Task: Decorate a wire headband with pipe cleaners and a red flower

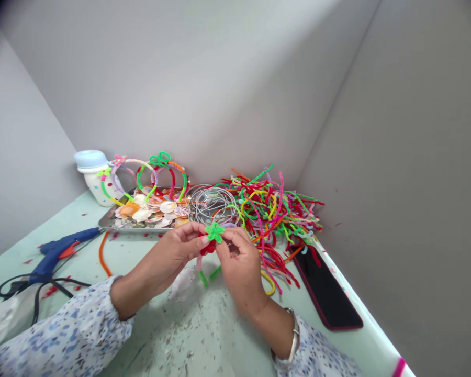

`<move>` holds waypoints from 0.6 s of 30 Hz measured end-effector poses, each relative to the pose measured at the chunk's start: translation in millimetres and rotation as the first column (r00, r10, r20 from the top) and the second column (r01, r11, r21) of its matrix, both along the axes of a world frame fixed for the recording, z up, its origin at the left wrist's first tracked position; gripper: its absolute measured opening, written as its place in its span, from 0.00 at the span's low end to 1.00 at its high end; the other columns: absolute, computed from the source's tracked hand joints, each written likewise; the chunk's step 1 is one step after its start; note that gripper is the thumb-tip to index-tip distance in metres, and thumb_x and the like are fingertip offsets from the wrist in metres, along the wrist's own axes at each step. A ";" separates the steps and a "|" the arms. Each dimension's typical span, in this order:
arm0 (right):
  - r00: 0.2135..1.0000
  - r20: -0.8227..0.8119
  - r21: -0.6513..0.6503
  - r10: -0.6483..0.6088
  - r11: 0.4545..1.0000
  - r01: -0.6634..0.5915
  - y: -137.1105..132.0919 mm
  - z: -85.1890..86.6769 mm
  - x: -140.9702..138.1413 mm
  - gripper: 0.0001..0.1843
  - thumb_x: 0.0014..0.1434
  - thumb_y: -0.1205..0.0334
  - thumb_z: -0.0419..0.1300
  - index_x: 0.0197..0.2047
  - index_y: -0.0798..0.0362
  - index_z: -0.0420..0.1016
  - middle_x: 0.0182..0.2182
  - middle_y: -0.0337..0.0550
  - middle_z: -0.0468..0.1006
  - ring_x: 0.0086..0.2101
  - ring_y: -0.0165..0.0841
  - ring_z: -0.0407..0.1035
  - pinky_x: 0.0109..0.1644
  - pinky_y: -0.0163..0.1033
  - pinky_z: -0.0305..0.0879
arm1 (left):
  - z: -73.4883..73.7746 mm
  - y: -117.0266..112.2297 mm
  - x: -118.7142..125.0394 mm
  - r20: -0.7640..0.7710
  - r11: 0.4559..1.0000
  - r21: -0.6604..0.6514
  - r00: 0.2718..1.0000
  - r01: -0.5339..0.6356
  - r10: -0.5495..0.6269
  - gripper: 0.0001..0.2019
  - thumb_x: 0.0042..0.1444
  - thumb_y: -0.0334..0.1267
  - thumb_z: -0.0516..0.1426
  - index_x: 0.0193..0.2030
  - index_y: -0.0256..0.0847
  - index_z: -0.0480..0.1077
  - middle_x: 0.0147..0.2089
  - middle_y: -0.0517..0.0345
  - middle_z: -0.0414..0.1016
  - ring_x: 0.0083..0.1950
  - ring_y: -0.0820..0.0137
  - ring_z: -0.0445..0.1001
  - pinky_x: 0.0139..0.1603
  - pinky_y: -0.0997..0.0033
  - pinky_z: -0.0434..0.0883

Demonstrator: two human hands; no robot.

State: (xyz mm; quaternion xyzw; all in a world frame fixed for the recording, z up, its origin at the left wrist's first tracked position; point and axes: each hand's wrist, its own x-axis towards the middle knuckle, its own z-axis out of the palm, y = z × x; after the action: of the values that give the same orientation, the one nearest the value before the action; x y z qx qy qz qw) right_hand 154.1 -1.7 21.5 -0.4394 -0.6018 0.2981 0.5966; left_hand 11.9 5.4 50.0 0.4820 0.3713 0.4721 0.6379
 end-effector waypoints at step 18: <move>0.986 0.153 0.207 -0.068 0.978 0.035 6.1 -10.9 6.6 0.08 0.55 0.72 0.56 0.35 0.50 0.74 0.37 0.41 0.71 0.39 0.33 0.68 0.41 0.38 0.66 | 2.4 7.7 -9.3 0.034 0.997 -0.038 0.997 0.063 -0.062 0.06 0.56 0.38 0.57 0.36 0.37 0.69 0.33 0.58 0.71 0.34 0.73 0.71 0.37 0.72 0.67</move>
State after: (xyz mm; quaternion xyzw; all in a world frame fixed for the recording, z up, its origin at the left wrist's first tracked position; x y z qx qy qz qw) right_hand 160.7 4.5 10.5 -0.4138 -0.6634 0.1831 0.5960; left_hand 2.7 13.1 52.4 0.4730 0.3545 0.4524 0.6677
